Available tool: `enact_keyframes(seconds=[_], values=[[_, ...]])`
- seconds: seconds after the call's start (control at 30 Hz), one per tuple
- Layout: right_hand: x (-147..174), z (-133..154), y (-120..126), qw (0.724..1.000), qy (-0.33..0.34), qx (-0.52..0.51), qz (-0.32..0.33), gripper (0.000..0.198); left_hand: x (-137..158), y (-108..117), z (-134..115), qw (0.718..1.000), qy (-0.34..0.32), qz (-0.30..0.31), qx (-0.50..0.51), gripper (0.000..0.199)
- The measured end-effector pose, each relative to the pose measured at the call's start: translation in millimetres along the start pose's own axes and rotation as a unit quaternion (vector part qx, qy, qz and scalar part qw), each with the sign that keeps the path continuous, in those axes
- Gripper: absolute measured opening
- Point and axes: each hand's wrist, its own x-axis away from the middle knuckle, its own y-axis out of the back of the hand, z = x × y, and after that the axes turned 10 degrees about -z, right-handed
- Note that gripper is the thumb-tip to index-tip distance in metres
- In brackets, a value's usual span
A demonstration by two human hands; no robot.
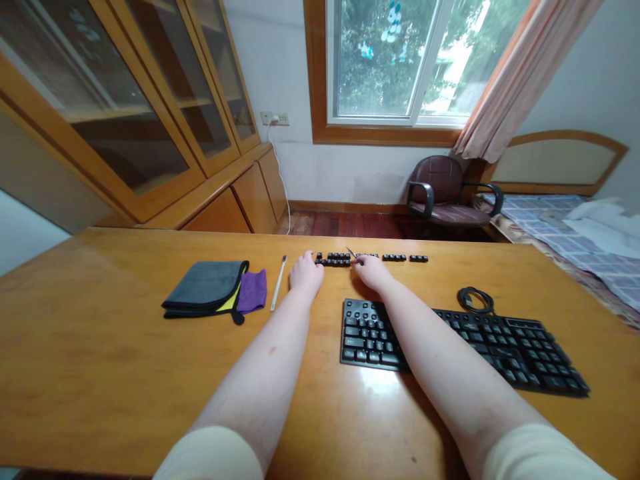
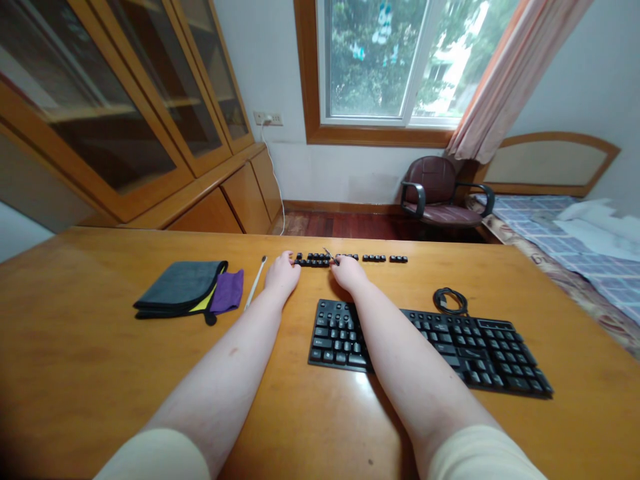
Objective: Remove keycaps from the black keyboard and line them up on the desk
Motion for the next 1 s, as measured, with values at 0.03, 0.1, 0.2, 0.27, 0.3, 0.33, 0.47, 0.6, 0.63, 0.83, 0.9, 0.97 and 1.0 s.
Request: enact_keyframes(seconds=[0.03,0.1,0.2,0.27,0.3,0.33,0.47,0.6,0.63,0.83,0.9,0.97,1.0], values=[[0,0,0,1.000,0.001,0.001,0.000,0.026,0,1,-1,1.000,-0.001,0.000,0.001,0.043],[0,1,1,1.000,0.002,0.002,0.000,0.025,1,2,-1,1.000,-0.003,0.001,0.003,0.043],[1,0,1,1.000,-0.001,-0.002,-0.001,0.025,1,2,-2,1.000,-0.003,0.003,0.002,0.043],[1,0,2,1.000,-0.001,-0.004,-0.002,0.025,1,1,-1,1.000,-0.003,0.003,0.000,0.042],[0,0,2,1.000,-0.001,-0.004,-0.002,0.025,0,0,0,1.000,-0.002,0.002,-0.002,0.042],[0,0,1,1.000,0.001,-0.004,-0.002,0.025,0,-1,0,1.000,-0.003,0.000,-0.002,0.042],[-1,-2,0,1.000,0.008,-0.009,-0.003,0.024,-1,-5,3,1.000,-0.009,-0.008,-0.005,0.040],[-2,-4,-2,1.000,0.009,-0.016,-0.006,0.024,2,-3,1,1.000,-0.015,-0.019,-0.007,0.039],[-2,-5,-2,1.000,0.009,-0.017,-0.006,0.024,3,-3,-1,1.000,-0.018,-0.022,-0.008,0.039],[-2,-4,-1,1.000,0.000,-0.024,-0.012,0.025,12,2,-13,0.998,-0.065,-0.009,-0.016,0.020],[-1,-4,-1,0.999,-0.002,-0.029,-0.013,0.024,13,4,-14,0.997,-0.077,0.000,-0.017,0.016],[-2,-4,-1,0.999,-0.002,-0.034,-0.013,0.024,13,5,-14,0.997,-0.069,0.003,-0.016,0.014],[-2,-5,-1,0.999,-0.001,-0.035,-0.013,0.023,13,6,-13,0.998,-0.058,-0.001,-0.018,0.014]])
